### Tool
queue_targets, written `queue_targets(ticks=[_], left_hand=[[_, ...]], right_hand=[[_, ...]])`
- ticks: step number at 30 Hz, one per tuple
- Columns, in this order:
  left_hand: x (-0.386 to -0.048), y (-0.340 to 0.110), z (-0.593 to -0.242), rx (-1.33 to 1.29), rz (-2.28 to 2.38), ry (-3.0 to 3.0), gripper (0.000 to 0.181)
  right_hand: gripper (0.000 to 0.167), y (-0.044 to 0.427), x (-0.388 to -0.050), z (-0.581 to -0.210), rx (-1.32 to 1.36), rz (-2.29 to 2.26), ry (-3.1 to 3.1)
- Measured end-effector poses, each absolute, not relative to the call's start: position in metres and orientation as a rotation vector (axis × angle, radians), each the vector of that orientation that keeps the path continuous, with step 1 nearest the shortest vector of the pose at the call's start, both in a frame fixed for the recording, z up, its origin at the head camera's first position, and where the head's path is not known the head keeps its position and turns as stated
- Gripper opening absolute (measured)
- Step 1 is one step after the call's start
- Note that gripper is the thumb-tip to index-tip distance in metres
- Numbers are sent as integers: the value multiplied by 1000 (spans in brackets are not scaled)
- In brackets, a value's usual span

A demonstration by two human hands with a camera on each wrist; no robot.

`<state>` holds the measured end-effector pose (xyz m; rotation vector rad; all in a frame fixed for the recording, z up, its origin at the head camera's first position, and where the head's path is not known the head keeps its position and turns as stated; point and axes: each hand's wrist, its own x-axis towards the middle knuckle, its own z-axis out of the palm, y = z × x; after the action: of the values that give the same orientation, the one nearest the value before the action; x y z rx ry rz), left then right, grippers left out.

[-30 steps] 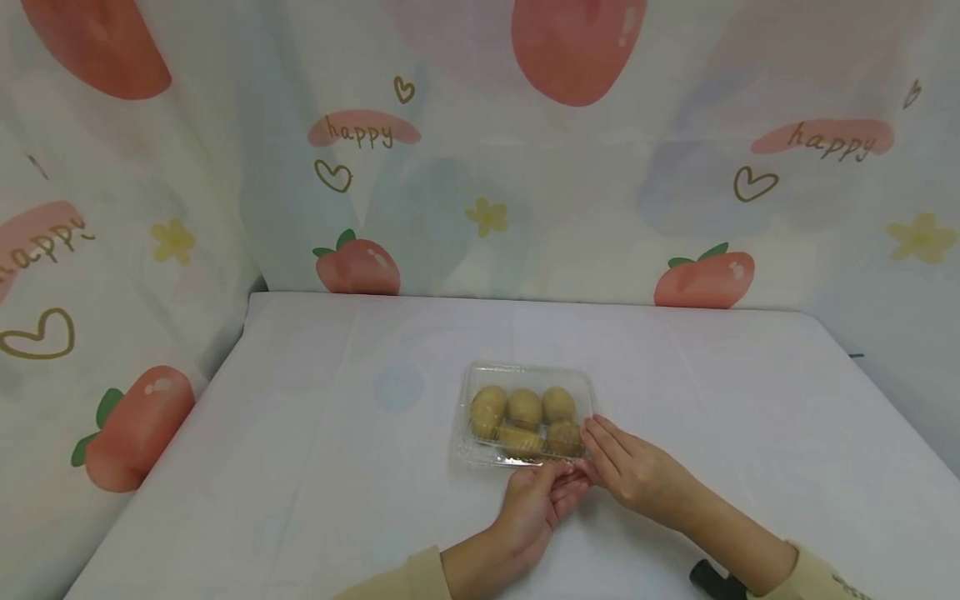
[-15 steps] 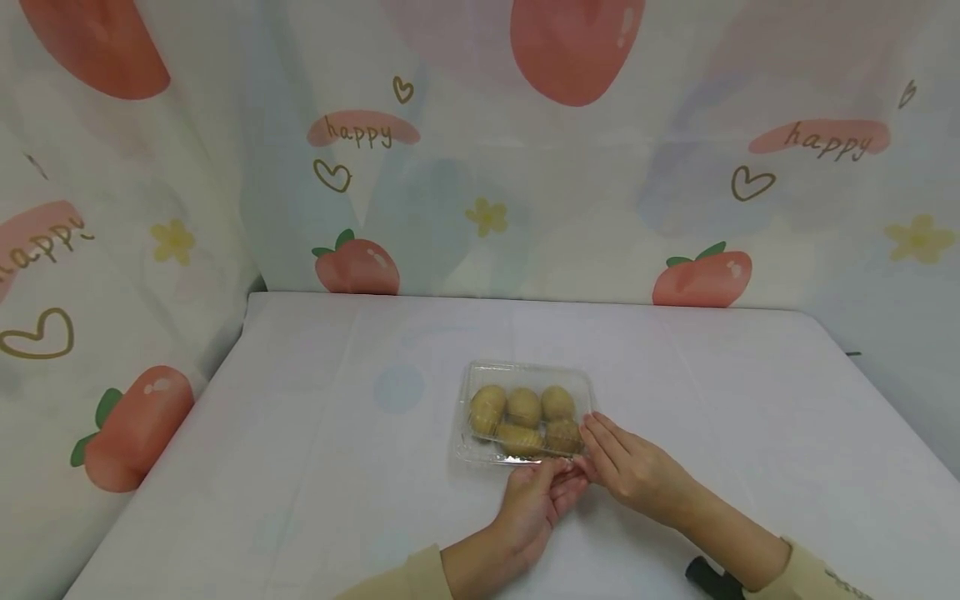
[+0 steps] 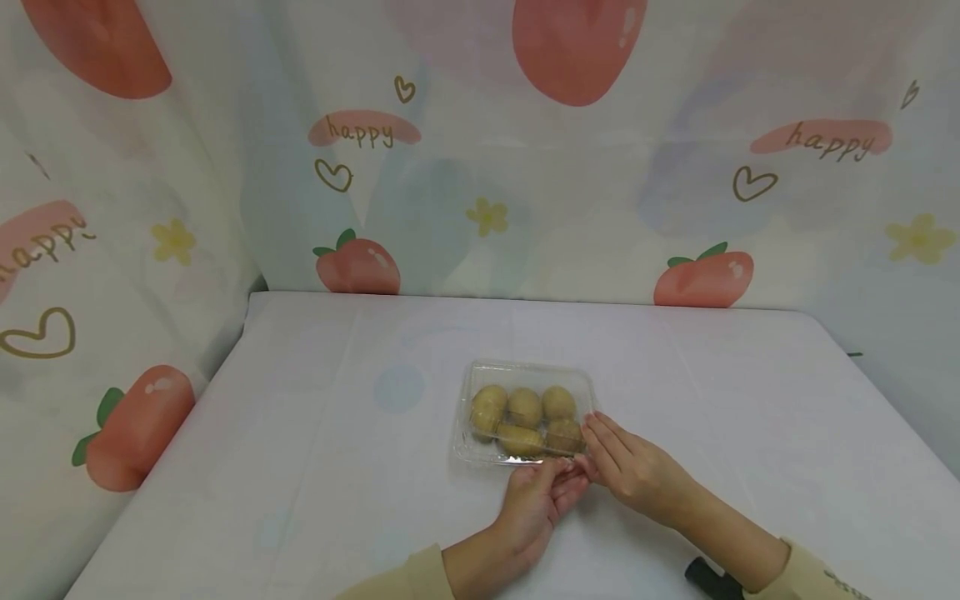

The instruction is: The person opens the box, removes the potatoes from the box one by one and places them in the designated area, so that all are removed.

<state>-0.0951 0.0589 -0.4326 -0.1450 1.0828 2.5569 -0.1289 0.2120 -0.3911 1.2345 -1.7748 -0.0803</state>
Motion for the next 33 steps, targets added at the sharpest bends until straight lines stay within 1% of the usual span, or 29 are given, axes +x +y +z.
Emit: queue_targets(ticks=[7, 14, 18, 25, 33], left_hand=[[-97, 58, -432, -154, 2557, 1085, 13], [-96, 57, -436, -156, 2524, 1096, 9], [-96, 58, -436, -160, 2518, 1098, 8], [-95, 59, -436, -173, 2529, 1063, 6], [-96, 60, -437, -156, 2540, 1029, 9]], right_hand=[[38, 209, -130, -390, 1214, -61, -1762], [34, 204, -142, -369, 1070, 60, -1744], [37, 201, -145, -361, 1099, 67, -1747], [39, 207, -144, -362, 1100, 143, -1797], [43, 220, -152, -364, 1016, 436, -1957]])
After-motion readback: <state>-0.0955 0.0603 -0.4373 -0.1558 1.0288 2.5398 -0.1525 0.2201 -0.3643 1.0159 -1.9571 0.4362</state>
